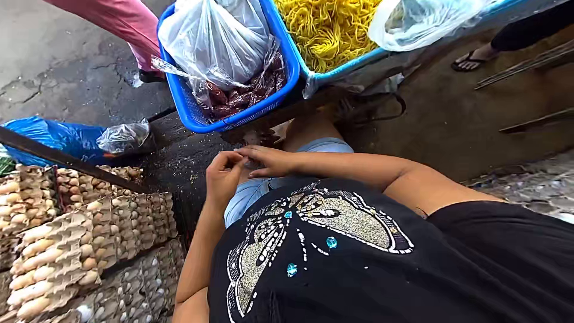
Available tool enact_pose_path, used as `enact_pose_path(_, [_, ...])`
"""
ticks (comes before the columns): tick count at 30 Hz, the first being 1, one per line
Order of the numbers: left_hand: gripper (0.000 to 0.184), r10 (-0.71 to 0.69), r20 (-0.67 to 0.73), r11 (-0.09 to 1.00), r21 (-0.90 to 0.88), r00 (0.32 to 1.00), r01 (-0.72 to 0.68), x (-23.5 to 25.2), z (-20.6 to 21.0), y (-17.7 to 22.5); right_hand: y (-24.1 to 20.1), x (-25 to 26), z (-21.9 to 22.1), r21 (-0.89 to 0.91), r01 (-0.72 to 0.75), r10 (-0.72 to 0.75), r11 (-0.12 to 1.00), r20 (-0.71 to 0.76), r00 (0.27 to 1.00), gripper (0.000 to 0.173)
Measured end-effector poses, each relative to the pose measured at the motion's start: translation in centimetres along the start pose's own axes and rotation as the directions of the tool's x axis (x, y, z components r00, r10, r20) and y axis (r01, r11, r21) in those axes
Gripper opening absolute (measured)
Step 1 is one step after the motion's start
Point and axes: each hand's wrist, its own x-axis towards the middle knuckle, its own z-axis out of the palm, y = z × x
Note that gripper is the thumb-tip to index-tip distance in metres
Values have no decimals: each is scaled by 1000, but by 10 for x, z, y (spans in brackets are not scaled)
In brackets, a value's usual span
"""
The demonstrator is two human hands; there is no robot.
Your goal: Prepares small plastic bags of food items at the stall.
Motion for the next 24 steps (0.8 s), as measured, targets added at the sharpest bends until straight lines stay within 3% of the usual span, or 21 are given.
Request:
enact_pose_path(2, [11, 2, -6, 999, -53, 1000, -2, 6, 15, -14, 5, -1, -1, 55, -28, 29, 998, -27, 999, 32])
enact_pose_path(3, [10, -15, 5, 999, -33, 1000, 16, 10, 18, -20, 9, -1, -2, 82, -89, 91, 993, -24, 996, 26])
enact_pose_path(8, [17, -185, 39, 983, 21, 982, 184, 36, 26, -43, 38, -3, -3, 224, -287, 302, 932, -39, 952, 35])
enact_pose_path(12, [18, -118, -31, 992, 38, 993, 119, 55, 31, -39, 51, -1, -3, 366, -258, 319, 894, -118, 940, 39])
enact_pose_path(17, [24, -48, -57, 990, 132, 997, 55, 57, 40, -38, 47, -3, -9, 373, -242, 324, 896, -174, 930, 37])
enact_pose_path(24, [24, -39, -39, 992, 118, 999, 43, 56, 39, -49, 51, -1, 2, 495, -205, 310, 845, -138, 941, 31])
